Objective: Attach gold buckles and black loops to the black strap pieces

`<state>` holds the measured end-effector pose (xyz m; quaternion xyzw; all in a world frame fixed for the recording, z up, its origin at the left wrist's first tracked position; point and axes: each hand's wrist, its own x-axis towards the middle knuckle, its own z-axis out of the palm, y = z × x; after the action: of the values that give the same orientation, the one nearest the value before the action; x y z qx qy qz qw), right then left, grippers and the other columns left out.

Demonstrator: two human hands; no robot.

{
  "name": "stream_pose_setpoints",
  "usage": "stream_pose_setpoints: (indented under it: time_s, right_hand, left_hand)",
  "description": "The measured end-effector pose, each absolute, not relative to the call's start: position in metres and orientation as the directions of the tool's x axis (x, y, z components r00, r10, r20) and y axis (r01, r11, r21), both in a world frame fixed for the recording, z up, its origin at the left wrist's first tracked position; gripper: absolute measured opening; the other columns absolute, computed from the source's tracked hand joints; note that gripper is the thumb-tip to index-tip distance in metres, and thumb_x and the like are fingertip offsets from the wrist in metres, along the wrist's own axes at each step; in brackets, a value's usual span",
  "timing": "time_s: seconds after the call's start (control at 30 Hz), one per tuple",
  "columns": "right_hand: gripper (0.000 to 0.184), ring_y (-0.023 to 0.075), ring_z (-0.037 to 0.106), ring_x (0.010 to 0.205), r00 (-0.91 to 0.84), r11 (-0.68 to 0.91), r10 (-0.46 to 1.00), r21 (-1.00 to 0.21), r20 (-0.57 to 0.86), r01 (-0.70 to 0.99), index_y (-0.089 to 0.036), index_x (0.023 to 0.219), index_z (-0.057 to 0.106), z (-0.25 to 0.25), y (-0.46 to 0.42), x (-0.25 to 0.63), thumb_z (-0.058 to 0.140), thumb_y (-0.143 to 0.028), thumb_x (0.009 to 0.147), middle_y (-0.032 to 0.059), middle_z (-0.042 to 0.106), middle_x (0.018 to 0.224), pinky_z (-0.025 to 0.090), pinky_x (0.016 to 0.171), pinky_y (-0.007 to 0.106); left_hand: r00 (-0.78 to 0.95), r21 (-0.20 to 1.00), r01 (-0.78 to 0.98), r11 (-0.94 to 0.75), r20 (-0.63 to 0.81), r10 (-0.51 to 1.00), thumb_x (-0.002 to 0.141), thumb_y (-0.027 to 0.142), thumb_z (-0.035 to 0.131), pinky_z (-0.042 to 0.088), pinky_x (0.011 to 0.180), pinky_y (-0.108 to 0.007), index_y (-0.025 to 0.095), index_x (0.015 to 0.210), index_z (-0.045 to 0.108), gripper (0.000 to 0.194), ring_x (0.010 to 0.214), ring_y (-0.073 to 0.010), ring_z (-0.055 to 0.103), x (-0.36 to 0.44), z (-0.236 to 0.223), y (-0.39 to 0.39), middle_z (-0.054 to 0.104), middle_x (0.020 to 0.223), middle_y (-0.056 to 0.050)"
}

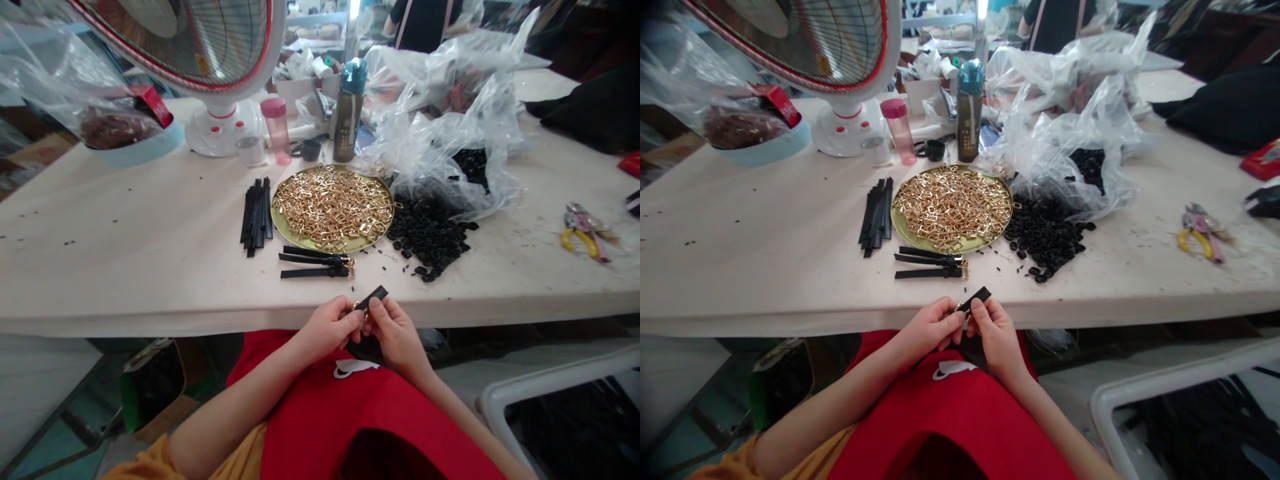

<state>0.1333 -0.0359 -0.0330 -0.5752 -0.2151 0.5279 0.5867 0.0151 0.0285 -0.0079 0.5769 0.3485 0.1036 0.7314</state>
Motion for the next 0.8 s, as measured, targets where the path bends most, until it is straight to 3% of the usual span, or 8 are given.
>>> stream_pose_setpoints:
  time_s: [0.17, 0.27, 0.33, 0.4, 0.47, 0.5, 0.67, 0.8]
  right_hand:
    - [0.029, 0.0079, 0.044, 0.045, 0.307, -0.194, 0.85, -0.796, -0.427, -0.573, -0.02, 0.07, 0.048, -0.039, -0.031, 0.132, 0.061, -0.046, 0.071, -0.0069, 0.047, 0.052, 0.036, 0.047, 0.021]
    - [0.029, 0.009, 0.043, 0.045, 0.339, -0.197, 0.839, -0.818, -0.426, -0.541, -0.021, 0.069, 0.047, -0.037, -0.031, 0.131, 0.058, -0.047, 0.073, -0.0068, 0.045, 0.052, 0.038, 0.047, 0.023]
    - [0.027, 0.0103, 0.044, 0.048, 0.438, -0.198, 0.83, -0.916, -0.347, -0.35, -0.021, 0.068, 0.048, -0.034, -0.033, 0.132, 0.055, -0.046, 0.075, -0.0051, 0.046, 0.054, 0.039, 0.049, 0.024]
    - [0.023, 0.0127, 0.048, 0.056, 0.537, -0.152, 0.832, -0.988, -0.138, -0.017, -0.021, 0.067, 0.053, -0.03, -0.035, 0.135, 0.057, -0.042, 0.075, -0.0019, 0.05, 0.061, 0.04, 0.054, 0.026]
    - [0.017, 0.0145, 0.049, 0.064, 0.542, -0.1, 0.839, -0.964, 0.052, 0.247, -0.021, 0.067, 0.057, -0.026, -0.035, 0.139, 0.06, -0.037, 0.073, 0.0004, 0.053, 0.067, 0.04, 0.059, 0.026]
    - [0.015, 0.0148, 0.049, 0.064, 0.529, -0.094, 0.845, -0.953, 0.077, 0.289, -0.021, 0.068, 0.057, -0.025, -0.034, 0.141, 0.06, -0.035, 0.072, 0.0006, 0.053, 0.068, 0.04, 0.059, 0.027]
    - [0.015, 0.0135, 0.05, 0.06, 0.439, -0.205, 0.879, -0.979, -0.186, -0.004, -0.019, 0.077, 0.054, -0.022, -0.024, 0.146, 0.056, -0.034, 0.075, -0.0009, 0.057, 0.067, 0.041, 0.057, 0.025]
    - [0.015, 0.0135, 0.05, 0.063, 0.422, -0.196, 0.886, -0.98, -0.193, -0.036, -0.018, 0.078, 0.054, -0.025, -0.017, 0.15, 0.056, -0.033, 0.075, 0.0002, 0.058, 0.07, 0.041, 0.059, 0.026]
  left_hand:
    - [0.716, 0.922, 0.316, 0.226, -0.388, 0.581, 0.081, 0.034, 0.042, 0.028, 0.041, -0.016, 0.016, 0.073, 0.044, 0.019, 0.039, -0.0043, 0.036, 0.017, -0.008, 0.029, 0.049, 0.053, 0.005]
    - [0.699, 0.915, 0.352, 0.198, -0.397, 0.595, 0.081, 0.032, 0.042, 0.029, 0.042, -0.017, 0.017, 0.073, 0.044, 0.018, 0.04, -0.005, 0.036, 0.019, -0.011, 0.03, 0.049, 0.052, 0.005]
    - [0.689, 0.914, 0.355, 0.198, -0.399, 0.605, 0.081, 0.032, 0.042, 0.029, 0.043, -0.017, 0.017, 0.073, 0.044, 0.018, 0.041, -0.0057, 0.036, 0.021, -0.011, 0.03, 0.049, 0.052, 0.005]
    - [0.671, 0.92, 0.355, 0.166, -0.374, 0.64, 0.082, 0.034, 0.041, 0.032, 0.046, -0.018, 0.017, 0.072, 0.044, 0.019, 0.044, -0.0067, 0.039, 0.021, -0.009, 0.03, 0.05, 0.053, 0.004]
    - [0.646, 0.926, 0.362, 0.106, -0.331, 0.688, 0.082, 0.035, 0.041, 0.033, 0.05, -0.019, 0.017, 0.069, 0.044, 0.022, 0.049, -0.0079, 0.042, 0.021, -0.005, 0.03, 0.05, 0.054, 0.004]
    - [0.642, 0.928, 0.364, 0.084, -0.315, 0.699, 0.082, 0.036, 0.041, 0.033, 0.051, -0.019, 0.017, 0.069, 0.043, 0.023, 0.05, -0.0082, 0.042, 0.021, -0.003, 0.031, 0.049, 0.053, 0.004]
    - [0.699, 0.925, 0.366, 0.104, -0.347, 0.626, 0.079, 0.043, 0.047, 0.028, 0.045, -0.019, 0.018, 0.07, 0.041, 0.027, 0.044, -0.0074, 0.036, 0.021, 0.001, 0.042, 0.042, 0.049, 0.007]
    - [0.695, 0.918, 0.385, 0.092, -0.354, 0.626, 0.077, 0.045, 0.05, 0.028, 0.045, -0.019, 0.018, 0.068, 0.042, 0.029, 0.045, -0.0077, 0.035, 0.028, -0.004, 0.053, 0.04, 0.048, 0.007]
